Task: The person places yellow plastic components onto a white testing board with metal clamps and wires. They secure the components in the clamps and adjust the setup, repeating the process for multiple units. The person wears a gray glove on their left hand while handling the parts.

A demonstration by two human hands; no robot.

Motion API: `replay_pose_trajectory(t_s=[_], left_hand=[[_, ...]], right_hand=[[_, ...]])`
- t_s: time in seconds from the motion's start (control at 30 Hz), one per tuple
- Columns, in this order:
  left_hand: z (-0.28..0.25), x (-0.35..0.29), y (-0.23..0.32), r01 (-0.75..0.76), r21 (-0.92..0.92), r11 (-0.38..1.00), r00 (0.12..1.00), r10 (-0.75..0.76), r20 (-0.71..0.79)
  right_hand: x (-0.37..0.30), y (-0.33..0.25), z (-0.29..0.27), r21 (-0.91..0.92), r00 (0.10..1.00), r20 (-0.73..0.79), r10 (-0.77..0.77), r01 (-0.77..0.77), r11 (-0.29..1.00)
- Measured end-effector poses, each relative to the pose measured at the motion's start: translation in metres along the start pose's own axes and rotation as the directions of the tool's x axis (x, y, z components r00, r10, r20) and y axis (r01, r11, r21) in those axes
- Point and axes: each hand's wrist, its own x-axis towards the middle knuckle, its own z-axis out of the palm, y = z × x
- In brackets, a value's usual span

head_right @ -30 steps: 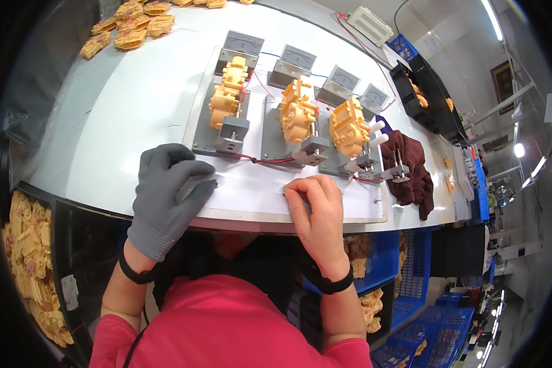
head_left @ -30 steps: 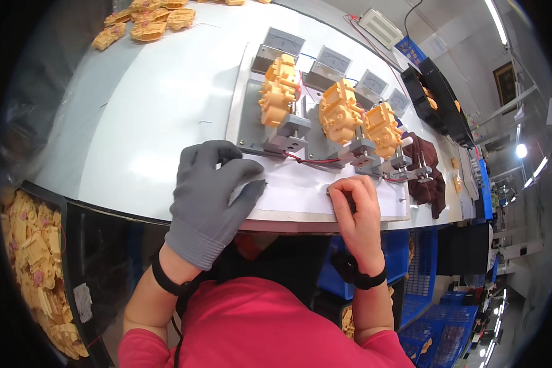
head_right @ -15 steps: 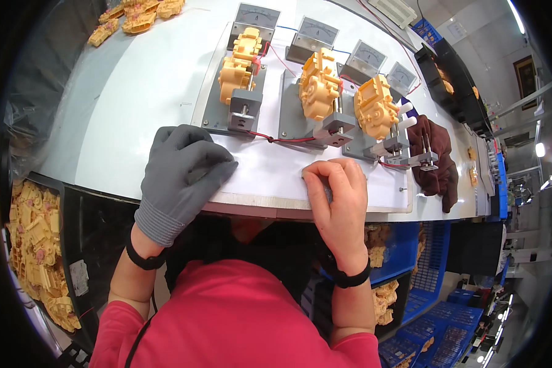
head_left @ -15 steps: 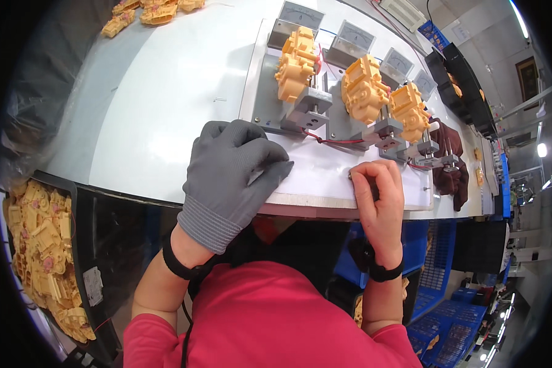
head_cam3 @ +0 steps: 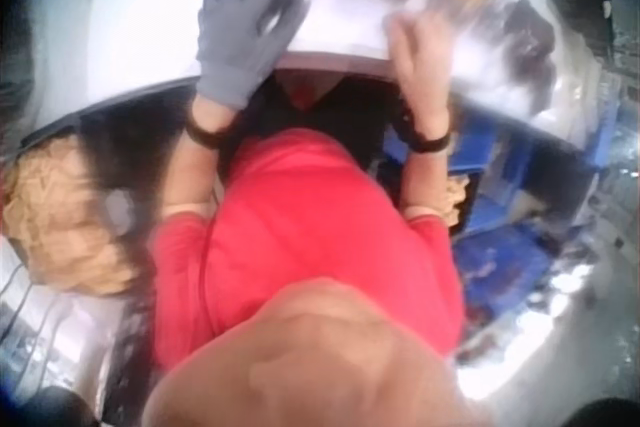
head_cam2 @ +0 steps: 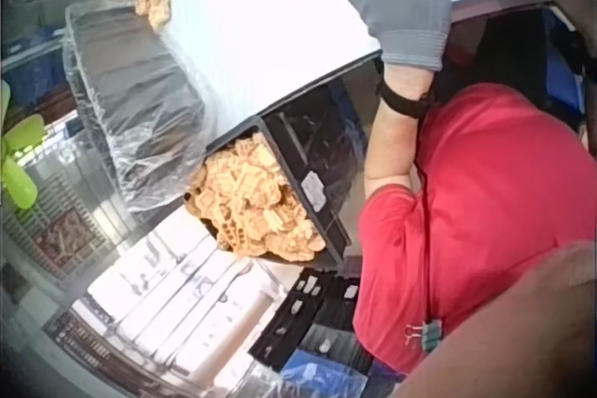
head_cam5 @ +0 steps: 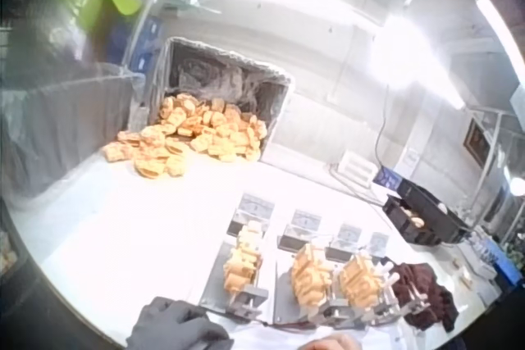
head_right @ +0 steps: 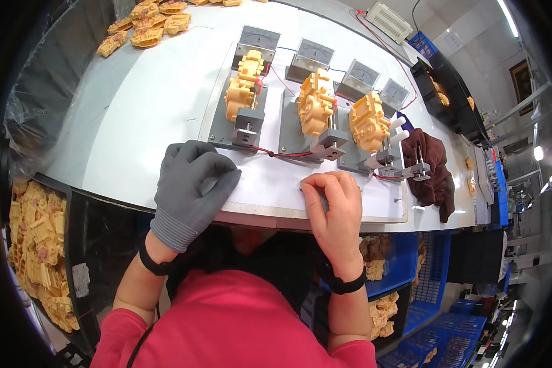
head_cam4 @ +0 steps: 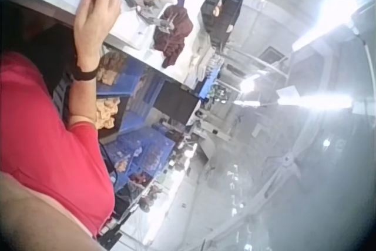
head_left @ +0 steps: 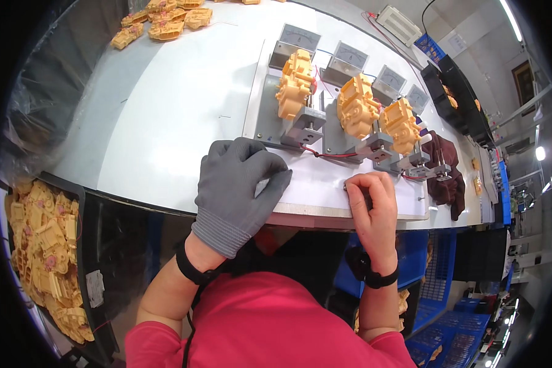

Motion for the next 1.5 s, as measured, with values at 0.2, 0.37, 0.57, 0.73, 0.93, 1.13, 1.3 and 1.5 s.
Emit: replay_pose_trajectory(t_s=[0.2,0.37,0.57,0.73,0.93,1.13,1.3,1.5], left_hand=[[0.0005,-0.0013,0.0008,-0.016,0.012,1.0,1.0,0.016,-0.01],[-0.0014,-0.0013,0.0009,-0.046,0.023,0.999,0.999,0.046,-0.017],[-0.0012,-0.0016,0.0014,-0.035,0.029,0.999,0.999,0.035,-0.002],[0.0033,-0.0015,-0.0027,-0.025,0.007,1.0,0.999,0.025,-0.032],[0.0005,-0.0009,-0.0007,-0.033,0.024,0.999,0.999,0.033,0.002],[-0.0003,-0.0015,-0.0005,-0.05,0.052,0.997,0.999,0.05,0.008],[0.0006,-0.0022,-0.0011,-0.022,0.032,0.999,1.0,0.022,0.004],[0.0012,-0.0018,0.0005,-0.045,0.049,0.998,0.999,0.045,0.005]], right_hand=[[-0.0001,0.0003,0.0005,-0.004,1.0,-0.007,-0.005,0.005,1.0],[-0.0011,-0.0001,0.0014,-0.001,1.0,-0.01,0.01,-0.01,1.0],[-0.0004,-0.0006,0.0,-0.014,1.0,-0.011,-0.013,0.013,1.0],[-0.0001,0.0013,0.0019,-0.018,0.999,-0.024,-0.031,0.031,0.999],[-0.0006,0.0024,0.0018,-0.028,0.999,-0.029,-0.039,0.038,0.999],[-0.0004,0.0021,0.0018,-0.028,0.998,-0.03,-0.05,0.05,0.998],[-0.0002,0.0017,0.0021,-0.016,0.998,-0.036,-0.053,0.052,0.998],[0.0003,0.0039,0.0029,-0.008,0.996,-0.048,-0.069,0.069,0.998]])
